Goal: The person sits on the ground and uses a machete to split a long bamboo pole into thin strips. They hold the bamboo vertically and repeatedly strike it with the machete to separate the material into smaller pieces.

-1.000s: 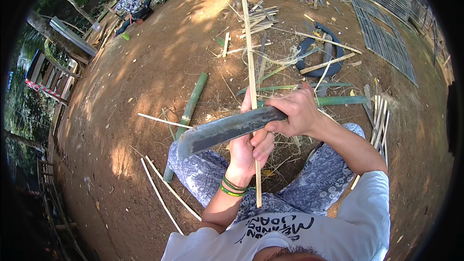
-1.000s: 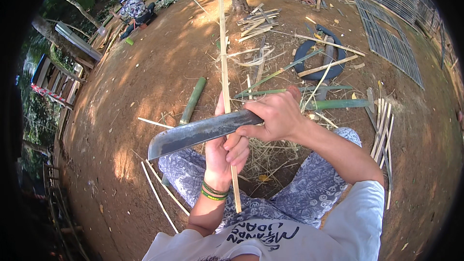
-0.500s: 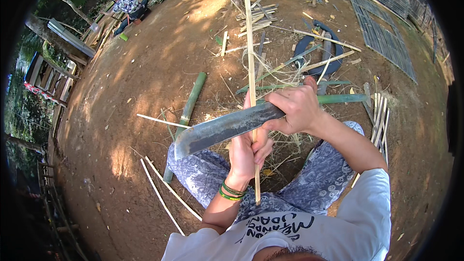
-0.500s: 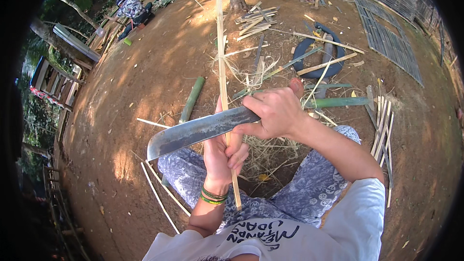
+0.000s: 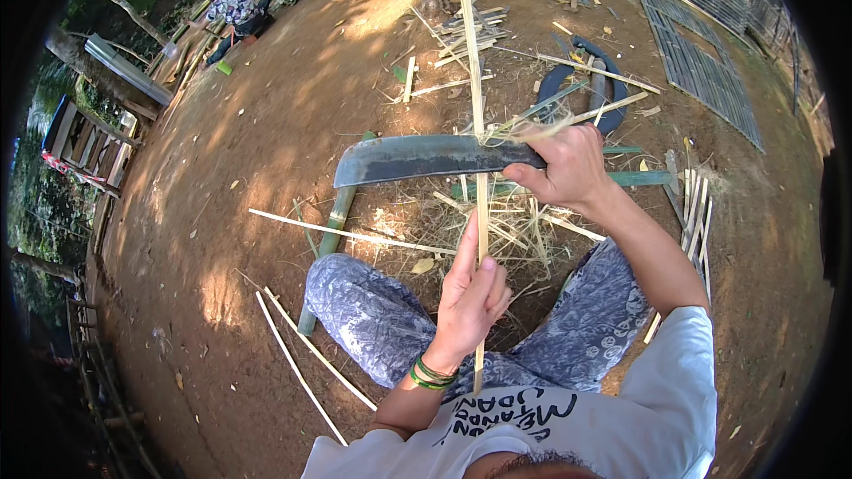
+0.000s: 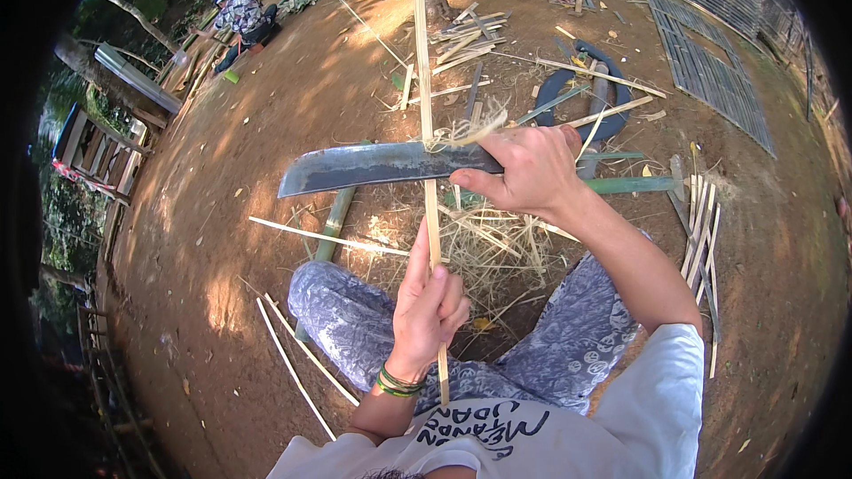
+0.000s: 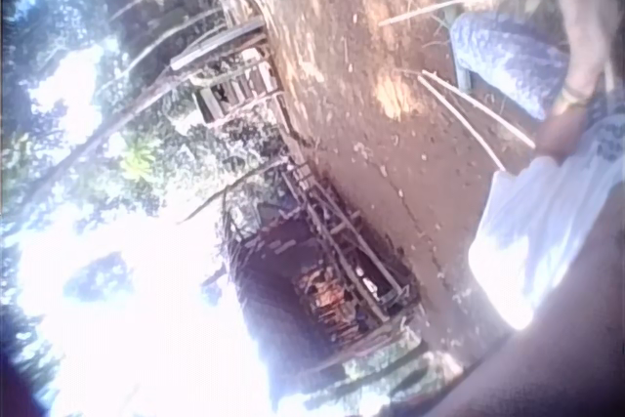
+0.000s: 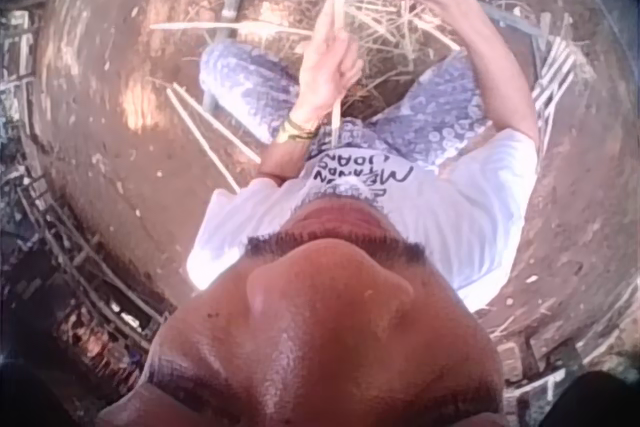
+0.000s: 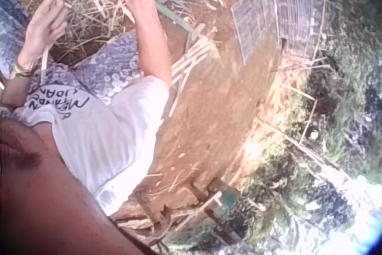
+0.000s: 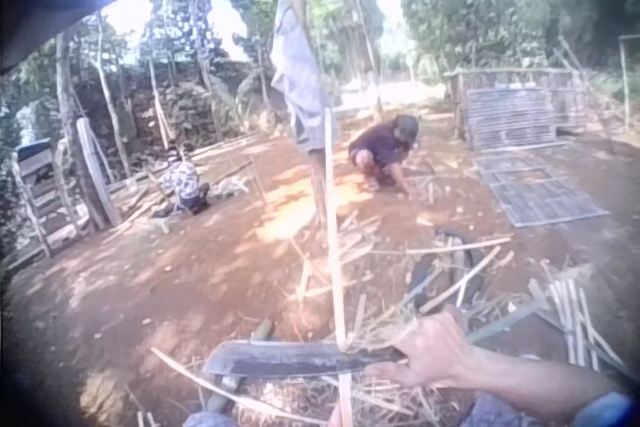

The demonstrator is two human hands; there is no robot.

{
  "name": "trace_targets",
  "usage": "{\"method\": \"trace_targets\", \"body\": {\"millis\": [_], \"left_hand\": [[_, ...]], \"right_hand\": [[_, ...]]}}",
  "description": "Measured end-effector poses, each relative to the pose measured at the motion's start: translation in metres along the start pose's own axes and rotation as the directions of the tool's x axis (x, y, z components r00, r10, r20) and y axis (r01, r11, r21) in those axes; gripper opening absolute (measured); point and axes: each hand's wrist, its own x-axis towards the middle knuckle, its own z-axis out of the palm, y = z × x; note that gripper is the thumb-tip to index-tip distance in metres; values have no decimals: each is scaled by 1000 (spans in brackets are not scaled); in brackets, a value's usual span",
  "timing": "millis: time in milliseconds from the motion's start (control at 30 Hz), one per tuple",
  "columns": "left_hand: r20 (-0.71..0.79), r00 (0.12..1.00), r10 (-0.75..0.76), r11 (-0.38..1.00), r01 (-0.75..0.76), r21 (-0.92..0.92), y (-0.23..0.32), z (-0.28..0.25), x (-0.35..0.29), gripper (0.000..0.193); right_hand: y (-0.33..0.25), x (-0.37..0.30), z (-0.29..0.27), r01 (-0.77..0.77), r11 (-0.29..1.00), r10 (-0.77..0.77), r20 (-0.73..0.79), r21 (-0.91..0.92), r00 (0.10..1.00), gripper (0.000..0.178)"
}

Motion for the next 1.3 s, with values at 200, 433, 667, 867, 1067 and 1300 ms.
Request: {"method": "trace_targets", "body": {"millis": [200,433,667,867,1067,1300], "left_hand": [[-29,999,-21,991,17,-136,9,-3,14,41],[288,931,-224,845,333,-418,-34,-7,6,30],[243,850,-468,738,527,-421,-76,-11,6,41],[152,891,-428,811,453,-371,-72,-8,-8,41],[-199,920,-338,938,346,5,-64,-11,-3,22],[-183,938,-294,912,333,238,-58,-18,5,37]], "right_hand": [[-33,-14,-7,226,973,-223,55,-51,973,63],[-55,-92,-58,-215,958,252,198,-189,947,60],[-69,-167,-52,-552,812,583,205,-191,786,63],[-80,-173,-42,-604,785,615,275,-135,739,71],[-80,-152,-28,-619,776,615,359,-121,702,75],[-76,-142,-24,-565,819,554,393,-101,734,78]]}}
